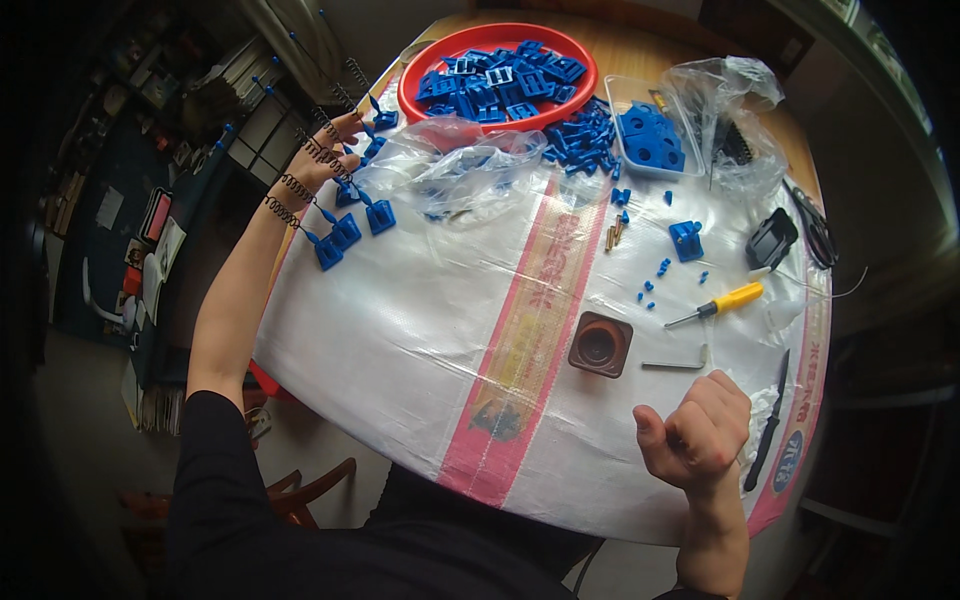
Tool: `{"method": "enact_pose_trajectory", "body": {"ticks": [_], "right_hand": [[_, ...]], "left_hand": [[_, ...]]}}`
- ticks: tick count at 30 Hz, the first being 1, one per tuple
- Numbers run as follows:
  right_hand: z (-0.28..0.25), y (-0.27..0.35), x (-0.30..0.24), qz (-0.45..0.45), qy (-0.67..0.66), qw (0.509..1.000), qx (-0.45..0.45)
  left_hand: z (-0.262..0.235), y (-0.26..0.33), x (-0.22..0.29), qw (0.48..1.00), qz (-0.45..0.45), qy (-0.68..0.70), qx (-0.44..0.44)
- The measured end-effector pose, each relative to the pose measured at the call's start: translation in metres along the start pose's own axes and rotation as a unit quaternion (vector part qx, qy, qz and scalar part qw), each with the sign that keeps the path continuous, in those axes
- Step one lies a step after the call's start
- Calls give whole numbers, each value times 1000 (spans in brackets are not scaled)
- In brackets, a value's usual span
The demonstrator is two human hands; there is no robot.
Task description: Assembling small blue plastic components with springs and metal pins at a workbench.
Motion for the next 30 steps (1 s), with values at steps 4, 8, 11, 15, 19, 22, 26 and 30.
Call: {"method": "enact_pose_trajectory", "body": {"ticks": [4, 8, 11, 15, 19, 22, 26, 30], "right_hand": [[1, 0, 0, -2, -4, 1000, 2], [0, 0, 2, 4, 2, 1000, 2], [1, -1, 1, 3, 1, 1000, 2], [0, 0, 0, 3, -1, 1000, 2], [0, 0, -3, -1, -3, 1000, -2], [2, -2, -6, -3, -7, 1000, -2], [4, -3, -10, -8, -14, 1000, -10], [2, -1, -12, -6, -16, 1000, -7]], "left_hand": [[-2, -10, 1, 999, 25, 34, 8], [-8, -15, -3, 996, -25, -35, 76], [-23, -11, -11, 990, -6, -30, 139], [-49, 6, -23, 972, -16, 119, 200], [-115, 58, -31, 900, -4, 313, 305], [-152, 113, -42, 809, 30, 521, 270], [-142, 163, -32, 725, 106, 657, 179], [-87, 168, -17, 578, 91, 808, 63]]}}
Point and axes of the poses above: each hand's wrist, its own y-axis away from the middle knuckle, its own z-axis out of the palm, x = y × z, the point moved 9 cm from there along -y, towards the middle knuckle, and after that the axes turned 8 degrees about -z, right-handed, at the moved point
